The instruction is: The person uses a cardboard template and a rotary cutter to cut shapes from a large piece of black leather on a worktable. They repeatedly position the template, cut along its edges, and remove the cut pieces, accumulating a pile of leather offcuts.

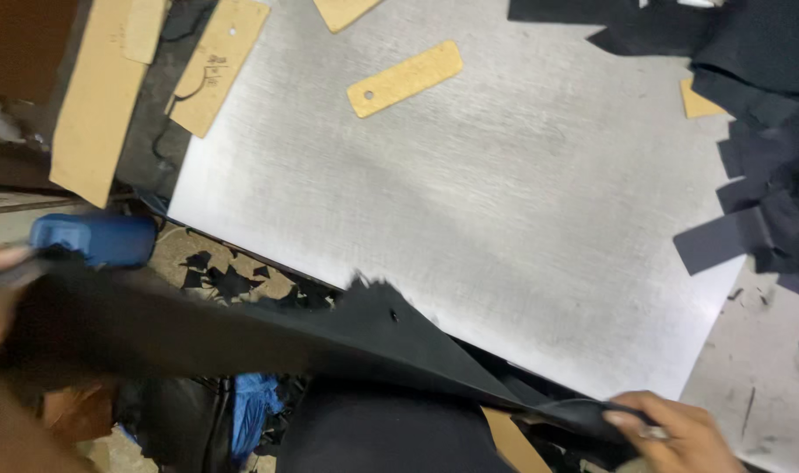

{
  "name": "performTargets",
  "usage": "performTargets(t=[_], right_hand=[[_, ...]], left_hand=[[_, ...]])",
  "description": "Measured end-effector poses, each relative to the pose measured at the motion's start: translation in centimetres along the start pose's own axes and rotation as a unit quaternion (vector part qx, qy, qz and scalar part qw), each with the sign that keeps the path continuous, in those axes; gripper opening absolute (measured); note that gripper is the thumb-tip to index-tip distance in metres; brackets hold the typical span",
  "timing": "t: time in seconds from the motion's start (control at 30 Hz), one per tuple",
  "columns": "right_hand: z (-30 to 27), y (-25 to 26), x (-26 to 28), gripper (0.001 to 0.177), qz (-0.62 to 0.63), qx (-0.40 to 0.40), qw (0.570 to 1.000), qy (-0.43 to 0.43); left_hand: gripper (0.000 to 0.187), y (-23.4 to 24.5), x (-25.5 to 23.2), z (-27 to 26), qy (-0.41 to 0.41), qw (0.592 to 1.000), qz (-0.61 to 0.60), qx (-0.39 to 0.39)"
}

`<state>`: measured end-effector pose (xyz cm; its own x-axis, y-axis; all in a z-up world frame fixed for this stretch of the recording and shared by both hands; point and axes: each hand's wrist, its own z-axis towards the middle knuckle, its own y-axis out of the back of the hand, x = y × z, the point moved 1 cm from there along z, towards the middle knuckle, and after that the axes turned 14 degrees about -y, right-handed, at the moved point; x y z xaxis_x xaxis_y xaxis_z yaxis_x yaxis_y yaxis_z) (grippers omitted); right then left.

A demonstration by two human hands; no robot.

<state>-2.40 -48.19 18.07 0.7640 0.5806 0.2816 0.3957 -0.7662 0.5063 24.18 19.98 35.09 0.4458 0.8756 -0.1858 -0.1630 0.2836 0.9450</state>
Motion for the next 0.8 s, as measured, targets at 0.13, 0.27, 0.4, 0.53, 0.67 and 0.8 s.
performTargets(t=[0.13, 0.27, 0.4, 0.53, 0.67, 0.8], right_hand=[[7.0, 7.1, -4.8, 0.024, 0.029, -0.134, 0.99, -0.003], [19.7, 13.6, -0.3, 0.029, 0.083, -0.199, 0.975, 0.058], [25.8, 15.0, 6.5, 0.023, 0.069, -0.403, 0.903, 0.129], [21.1, 12.4, 9.6, 0.033, -0.103, -0.585, 0.766, 0.244], [16.1, 6.6, 7.8, 0.021, -0.104, -0.503, 0.856, 0.045], [13.9, 1.2, 1.7, 0.03, -0.058, -0.518, 0.852, -0.05]], left_hand=[[0.016, -10.5, -2.3, 10.3, -0.131, 0.98, -0.15, 0.028], [0.015, -21.8, -3.5, 17.8, -0.189, 0.95, -0.249, 0.028], [0.014, -29.3, -4.0, 21.5, -0.156, 0.962, -0.224, -0.025], [0.018, -33.2, -2.8, 23.6, -0.18, 0.972, -0.148, -0.037], [0.048, -32.4, 3.7, 25.2, -0.049, 0.886, -0.461, 0.026], [0.033, -29.4, 12.1, 25.6, 0.061, 0.747, -0.661, 0.04]])
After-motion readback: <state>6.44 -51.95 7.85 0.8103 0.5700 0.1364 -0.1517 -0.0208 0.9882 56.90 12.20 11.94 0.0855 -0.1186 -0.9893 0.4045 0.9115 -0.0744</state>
